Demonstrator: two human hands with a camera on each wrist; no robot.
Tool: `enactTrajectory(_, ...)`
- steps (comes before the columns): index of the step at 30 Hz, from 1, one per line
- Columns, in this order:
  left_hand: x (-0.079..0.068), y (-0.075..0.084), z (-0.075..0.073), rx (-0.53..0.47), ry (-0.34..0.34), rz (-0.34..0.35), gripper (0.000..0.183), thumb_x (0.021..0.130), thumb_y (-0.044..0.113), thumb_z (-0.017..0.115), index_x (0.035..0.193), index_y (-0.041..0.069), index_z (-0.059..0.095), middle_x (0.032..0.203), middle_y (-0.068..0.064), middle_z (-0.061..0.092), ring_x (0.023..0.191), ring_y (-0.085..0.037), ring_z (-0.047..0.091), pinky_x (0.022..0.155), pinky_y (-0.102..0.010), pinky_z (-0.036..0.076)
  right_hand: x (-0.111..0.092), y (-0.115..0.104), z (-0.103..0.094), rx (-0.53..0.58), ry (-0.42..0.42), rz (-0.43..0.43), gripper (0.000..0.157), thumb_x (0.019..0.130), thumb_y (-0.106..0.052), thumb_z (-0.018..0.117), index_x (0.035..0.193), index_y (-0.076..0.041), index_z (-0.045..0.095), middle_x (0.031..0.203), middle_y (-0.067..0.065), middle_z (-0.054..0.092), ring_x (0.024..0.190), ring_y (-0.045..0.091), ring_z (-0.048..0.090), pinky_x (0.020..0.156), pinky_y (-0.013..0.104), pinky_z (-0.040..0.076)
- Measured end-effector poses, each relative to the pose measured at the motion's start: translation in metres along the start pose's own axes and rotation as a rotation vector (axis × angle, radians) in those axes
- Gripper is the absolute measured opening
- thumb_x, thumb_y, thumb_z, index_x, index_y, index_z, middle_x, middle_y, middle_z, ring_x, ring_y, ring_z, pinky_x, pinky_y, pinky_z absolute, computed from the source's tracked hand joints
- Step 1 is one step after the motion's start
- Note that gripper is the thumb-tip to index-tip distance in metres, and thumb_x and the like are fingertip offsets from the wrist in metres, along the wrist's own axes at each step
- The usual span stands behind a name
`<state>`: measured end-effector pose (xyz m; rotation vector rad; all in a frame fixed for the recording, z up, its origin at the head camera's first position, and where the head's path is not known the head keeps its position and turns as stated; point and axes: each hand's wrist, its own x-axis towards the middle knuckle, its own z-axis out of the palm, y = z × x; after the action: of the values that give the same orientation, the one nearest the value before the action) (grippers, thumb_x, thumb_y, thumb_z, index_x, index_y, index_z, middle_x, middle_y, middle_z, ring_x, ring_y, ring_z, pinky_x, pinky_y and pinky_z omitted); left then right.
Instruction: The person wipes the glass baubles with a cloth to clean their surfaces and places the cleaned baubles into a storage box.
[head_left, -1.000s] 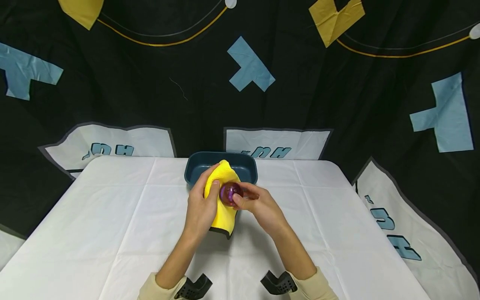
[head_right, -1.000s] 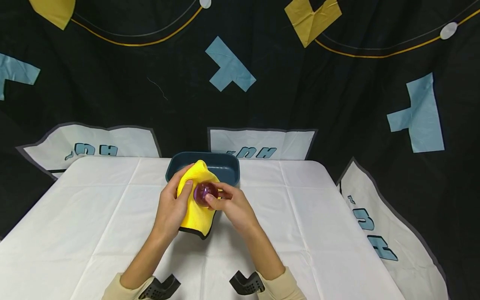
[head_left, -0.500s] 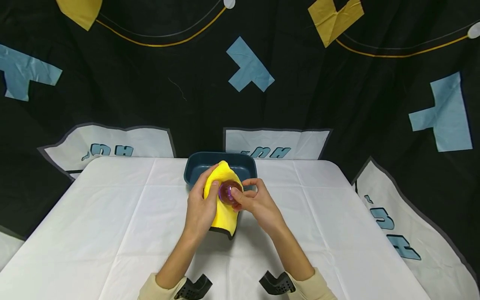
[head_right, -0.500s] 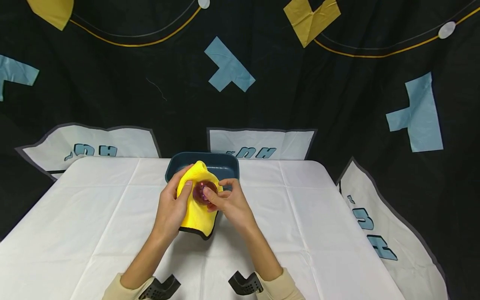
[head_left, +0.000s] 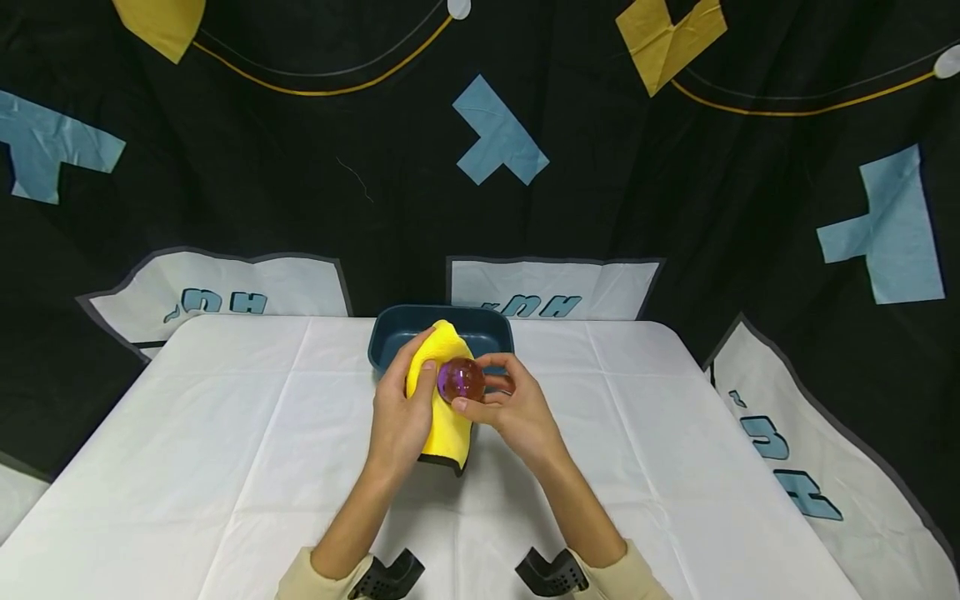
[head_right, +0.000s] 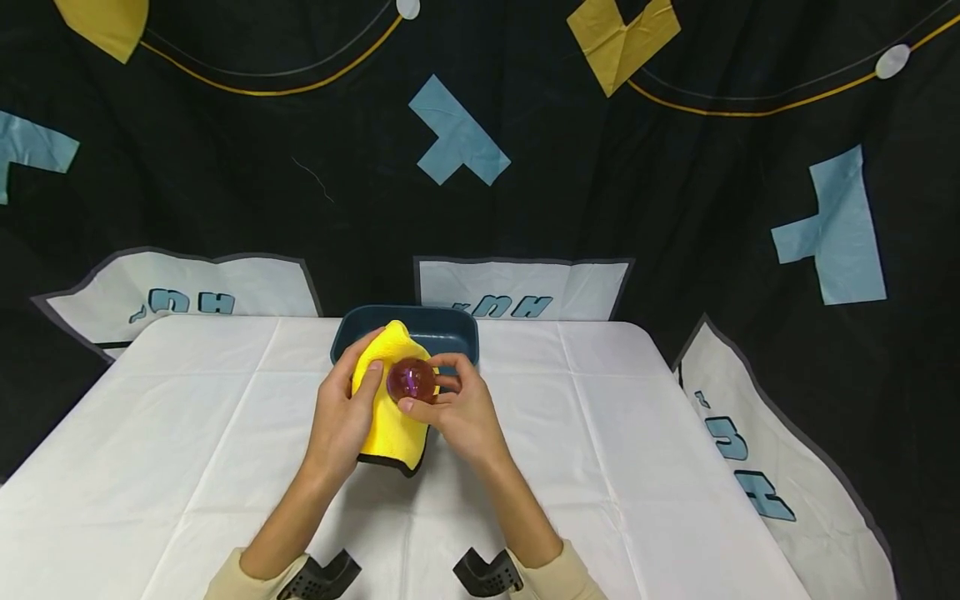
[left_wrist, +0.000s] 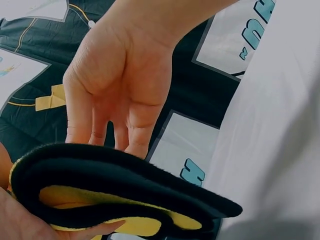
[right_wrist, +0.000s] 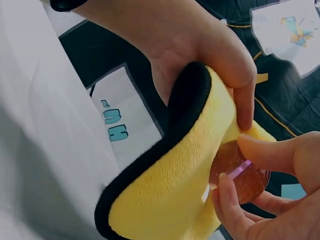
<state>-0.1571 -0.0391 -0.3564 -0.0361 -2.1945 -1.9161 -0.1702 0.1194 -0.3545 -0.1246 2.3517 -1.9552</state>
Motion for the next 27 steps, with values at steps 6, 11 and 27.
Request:
enactTrajectory(6, -0.0004, 0.0012, -0.0002, -0.012, -0.006, 0.015, 0.042, 0.107, 0.024, 0.050, 0.148, 0.035, 0.049, 0.138, -0.001, 0.054, 0.104, -0.026, 0.062, 0.085, -0.038, 0.059, 0.0011, 0.0015, -0.0021, 0.018, -0.016, 0.038, 0.053, 0.083, -0.024, 0.083, 0.132, -0.019, 0.061, 0.121, 0.009, 0.071, 0.093, 0.021, 0.071, 0.094, 0.040, 0.056)
enactTrajectory(11, -0.0017, 0.0024, -0.0001, -0.015, -0.009, 0.007, 0.042, 0.107, 0.025, 0.050, 0.147, 0.037, 0.049, 0.138, 0.001, 0.054, 0.107, -0.024, 0.061, 0.088, -0.039, 0.059, 0.0018, 0.0020, -0.0061, 0.031, -0.073, 0.059, 0.051, 0.087, -0.028, 0.078, 0.134, -0.016, 0.062, 0.114, 0.010, 0.074, 0.092, 0.022, 0.072, 0.098, 0.044, 0.054)
enactTrajectory(27, -0.0004, 0.0006, 0.0003, -0.023, -0.009, 0.017, 0.043, 0.107, 0.023, 0.050, 0.148, 0.034, 0.049, 0.142, 0.000, 0.052, 0.112, -0.025, 0.059, 0.092, -0.040, 0.057, 0.0059, 0.0061, -0.0046, 0.017, -0.101, 0.035, 0.053, 0.096, -0.046, 0.067, 0.134, -0.010, 0.061, 0.116, 0.010, 0.071, 0.096, 0.022, 0.070, 0.096, 0.038, 0.057)
